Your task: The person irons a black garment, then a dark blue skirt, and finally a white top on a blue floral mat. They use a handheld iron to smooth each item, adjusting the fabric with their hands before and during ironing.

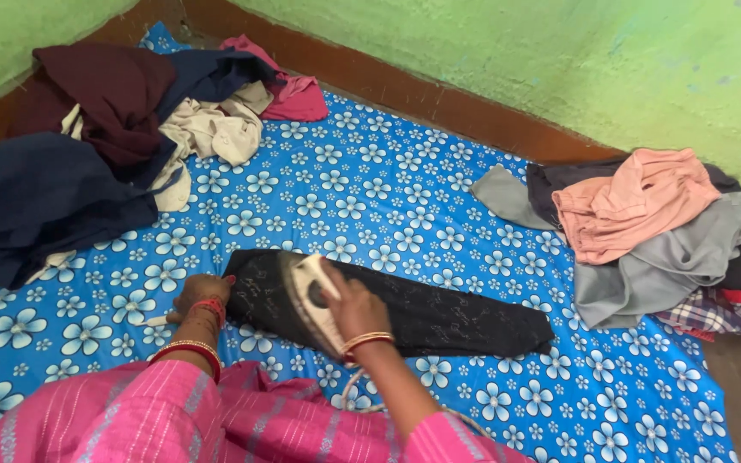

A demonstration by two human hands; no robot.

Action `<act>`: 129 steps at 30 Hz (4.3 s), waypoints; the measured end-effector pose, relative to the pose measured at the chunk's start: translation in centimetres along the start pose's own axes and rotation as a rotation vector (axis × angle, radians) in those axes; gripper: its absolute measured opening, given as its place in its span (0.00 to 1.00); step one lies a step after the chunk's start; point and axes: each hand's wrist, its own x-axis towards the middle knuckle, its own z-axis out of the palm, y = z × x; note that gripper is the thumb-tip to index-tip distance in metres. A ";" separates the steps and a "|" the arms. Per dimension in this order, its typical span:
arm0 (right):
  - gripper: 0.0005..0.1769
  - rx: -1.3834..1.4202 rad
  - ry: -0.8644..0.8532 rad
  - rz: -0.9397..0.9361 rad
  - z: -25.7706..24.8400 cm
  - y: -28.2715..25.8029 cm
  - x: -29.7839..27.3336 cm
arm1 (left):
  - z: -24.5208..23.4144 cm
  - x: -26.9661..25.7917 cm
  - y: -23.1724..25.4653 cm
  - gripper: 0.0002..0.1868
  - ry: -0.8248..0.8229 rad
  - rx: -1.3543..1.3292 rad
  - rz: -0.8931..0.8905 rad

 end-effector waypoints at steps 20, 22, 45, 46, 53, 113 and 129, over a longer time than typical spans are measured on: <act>0.31 -0.080 0.175 0.307 -8.2 18.6 -9.5 | 1.7 2.6 -0.8 0.25 -0.011 -0.005 0.024; 0.32 -0.112 0.152 0.362 -8.6 19.3 -10.0 | 1.9 3.2 -0.7 0.28 0.019 0.035 0.076; 0.33 -0.356 0.131 0.784 -13.1 26.0 -11.7 | 2.4 4.3 -1.1 0.28 0.012 0.036 0.037; 0.33 -0.340 0.118 0.800 -13.2 26.1 -11.5 | 2.6 4.2 -0.9 0.28 0.002 0.019 0.025; 0.34 -0.258 0.082 0.921 -15.7 27.7 -13.1 | 2.9 5.5 -1.0 0.29 0.065 0.047 0.088; 0.32 -0.100 0.185 0.386 -10.5 25.5 -9.6 | 3.3 6.3 -1.5 0.23 0.046 0.014 0.127; 0.34 -0.100 0.005 -0.232 -9.3 15.2 -9.6 | 2.9 5.1 -1.4 0.20 0.082 -0.004 0.130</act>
